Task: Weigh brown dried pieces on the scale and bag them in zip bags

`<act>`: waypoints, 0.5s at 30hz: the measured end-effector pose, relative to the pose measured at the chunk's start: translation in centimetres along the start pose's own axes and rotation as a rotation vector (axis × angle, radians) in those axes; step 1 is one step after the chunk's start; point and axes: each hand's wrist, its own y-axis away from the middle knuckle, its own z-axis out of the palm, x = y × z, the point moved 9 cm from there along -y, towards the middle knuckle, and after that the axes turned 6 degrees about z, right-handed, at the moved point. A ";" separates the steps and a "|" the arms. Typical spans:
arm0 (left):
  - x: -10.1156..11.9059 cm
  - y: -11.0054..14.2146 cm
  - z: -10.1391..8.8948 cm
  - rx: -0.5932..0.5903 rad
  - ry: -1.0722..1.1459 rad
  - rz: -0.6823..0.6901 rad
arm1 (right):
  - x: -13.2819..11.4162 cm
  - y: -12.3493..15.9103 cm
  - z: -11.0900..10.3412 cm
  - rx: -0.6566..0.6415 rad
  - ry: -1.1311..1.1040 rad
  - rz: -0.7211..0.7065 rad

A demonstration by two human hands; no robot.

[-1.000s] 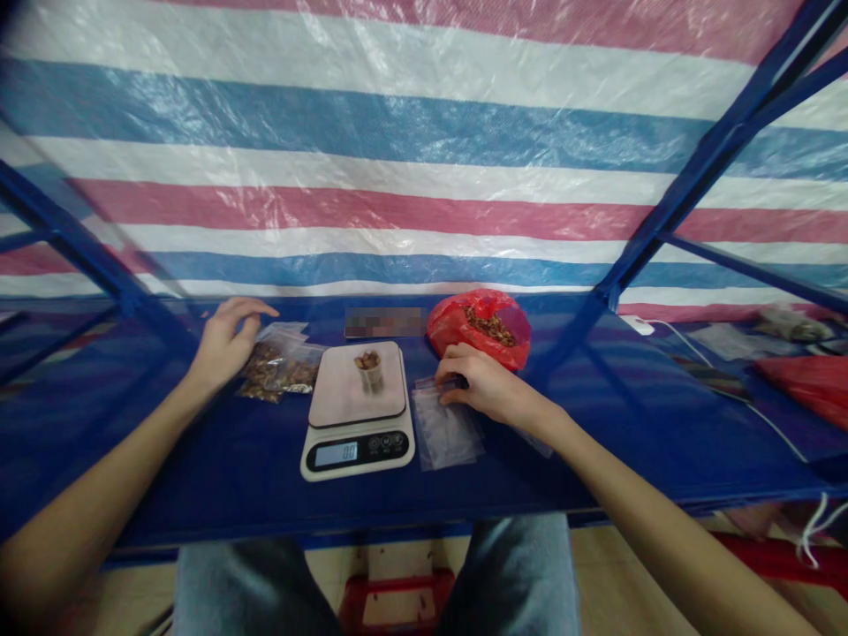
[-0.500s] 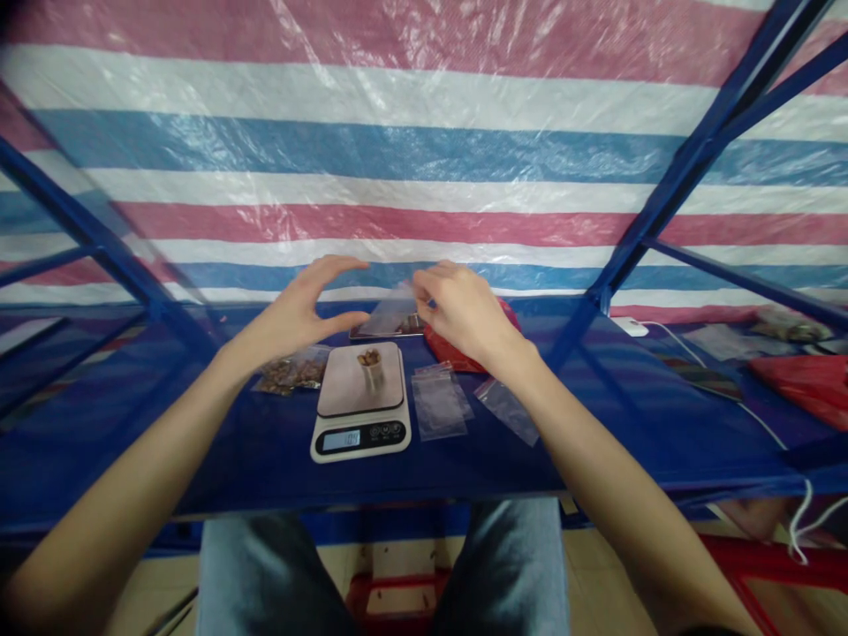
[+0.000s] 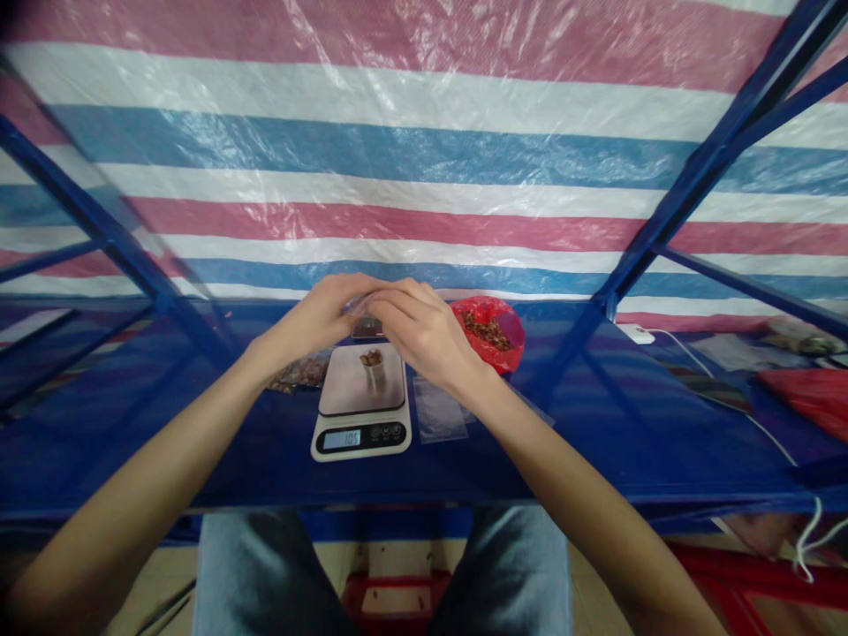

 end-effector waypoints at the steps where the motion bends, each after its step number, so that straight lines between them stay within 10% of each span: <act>1: 0.1 0.1 -0.1 -0.001 -0.036 0.008 | -0.3 0.1 0.2 -0.007 -0.009 -0.023; 11: 2.4 0.7 0.4 -0.128 -0.372 0.099 | -1.5 -0.4 4.0 -0.363 0.134 -0.014; 15: 1.8 1.9 0.3 -0.102 -0.377 0.125 | -1.9 0.0 3.7 -0.319 -0.074 0.007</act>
